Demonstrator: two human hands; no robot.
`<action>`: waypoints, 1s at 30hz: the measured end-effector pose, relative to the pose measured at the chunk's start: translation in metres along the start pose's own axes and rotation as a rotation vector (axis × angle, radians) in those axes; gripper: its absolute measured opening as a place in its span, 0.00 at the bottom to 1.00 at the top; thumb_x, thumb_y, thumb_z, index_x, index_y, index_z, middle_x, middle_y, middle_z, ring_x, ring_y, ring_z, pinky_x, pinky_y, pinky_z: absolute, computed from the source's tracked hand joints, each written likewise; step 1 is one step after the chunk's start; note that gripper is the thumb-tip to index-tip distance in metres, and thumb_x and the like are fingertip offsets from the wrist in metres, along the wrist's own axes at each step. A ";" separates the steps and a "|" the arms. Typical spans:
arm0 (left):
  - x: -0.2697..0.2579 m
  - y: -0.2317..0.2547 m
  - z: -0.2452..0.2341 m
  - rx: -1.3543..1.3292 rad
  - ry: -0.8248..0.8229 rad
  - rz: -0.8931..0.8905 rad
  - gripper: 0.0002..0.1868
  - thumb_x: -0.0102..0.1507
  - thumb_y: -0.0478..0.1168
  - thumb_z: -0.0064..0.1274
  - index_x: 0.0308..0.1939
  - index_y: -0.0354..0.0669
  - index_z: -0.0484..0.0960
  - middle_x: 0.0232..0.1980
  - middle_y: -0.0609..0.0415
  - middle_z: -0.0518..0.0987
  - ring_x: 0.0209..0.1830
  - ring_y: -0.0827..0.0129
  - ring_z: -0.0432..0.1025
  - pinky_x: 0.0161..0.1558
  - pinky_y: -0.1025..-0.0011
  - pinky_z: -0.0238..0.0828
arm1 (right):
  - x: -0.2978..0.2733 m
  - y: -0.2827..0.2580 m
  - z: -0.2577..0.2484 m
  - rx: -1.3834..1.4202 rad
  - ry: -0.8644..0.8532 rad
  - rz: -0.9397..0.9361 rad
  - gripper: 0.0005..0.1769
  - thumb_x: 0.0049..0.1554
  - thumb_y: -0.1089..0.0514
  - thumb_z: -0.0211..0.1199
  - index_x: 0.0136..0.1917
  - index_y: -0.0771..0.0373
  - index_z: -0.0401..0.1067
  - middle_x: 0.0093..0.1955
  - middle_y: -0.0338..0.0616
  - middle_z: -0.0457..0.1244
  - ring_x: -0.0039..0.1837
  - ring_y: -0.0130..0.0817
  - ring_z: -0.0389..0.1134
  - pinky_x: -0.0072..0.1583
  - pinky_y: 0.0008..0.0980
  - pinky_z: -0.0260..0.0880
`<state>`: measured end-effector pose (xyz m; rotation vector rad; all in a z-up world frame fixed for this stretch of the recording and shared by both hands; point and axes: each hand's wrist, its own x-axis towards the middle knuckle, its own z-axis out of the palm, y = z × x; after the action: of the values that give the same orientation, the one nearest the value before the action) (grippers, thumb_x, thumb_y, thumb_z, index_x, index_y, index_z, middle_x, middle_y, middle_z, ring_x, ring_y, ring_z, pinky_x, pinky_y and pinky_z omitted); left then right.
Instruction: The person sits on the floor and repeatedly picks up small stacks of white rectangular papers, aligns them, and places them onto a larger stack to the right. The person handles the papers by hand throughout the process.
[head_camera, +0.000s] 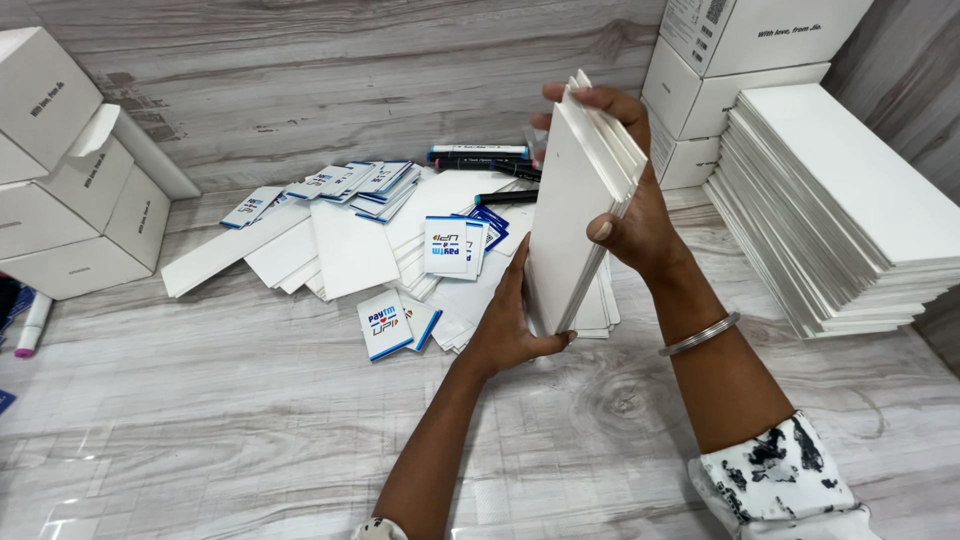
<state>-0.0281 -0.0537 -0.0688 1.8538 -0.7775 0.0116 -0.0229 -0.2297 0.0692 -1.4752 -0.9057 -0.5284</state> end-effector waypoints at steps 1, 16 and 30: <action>0.000 0.000 0.000 -0.003 -0.005 -0.009 0.75 0.44 0.51 0.73 0.82 0.58 0.31 0.79 0.34 0.55 0.77 0.40 0.58 0.70 0.46 0.62 | 0.000 -0.001 0.001 0.007 0.003 -0.006 0.59 0.45 0.17 0.72 0.75 0.48 0.53 0.76 0.54 0.51 0.73 0.45 0.61 0.73 0.49 0.75; 0.000 -0.004 0.002 -0.120 -0.022 0.045 0.79 0.44 0.56 0.75 0.83 0.46 0.30 0.83 0.35 0.50 0.83 0.44 0.50 0.77 0.48 0.52 | -0.015 0.010 0.016 0.091 0.063 -0.022 0.54 0.43 0.11 0.62 0.65 0.51 0.62 0.73 0.53 0.56 0.72 0.43 0.66 0.73 0.47 0.75; -0.001 -0.007 0.002 -0.061 0.040 0.015 0.75 0.42 0.55 0.75 0.81 0.44 0.39 0.73 0.38 0.66 0.73 0.48 0.65 0.71 0.53 0.65 | -0.026 0.021 0.028 0.099 0.071 0.048 0.52 0.51 0.16 0.65 0.74 0.46 0.56 0.75 0.55 0.56 0.73 0.44 0.65 0.73 0.47 0.74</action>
<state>-0.0257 -0.0530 -0.0757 1.7853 -0.7554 0.0343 -0.0272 -0.2063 0.0323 -1.3765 -0.8280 -0.4908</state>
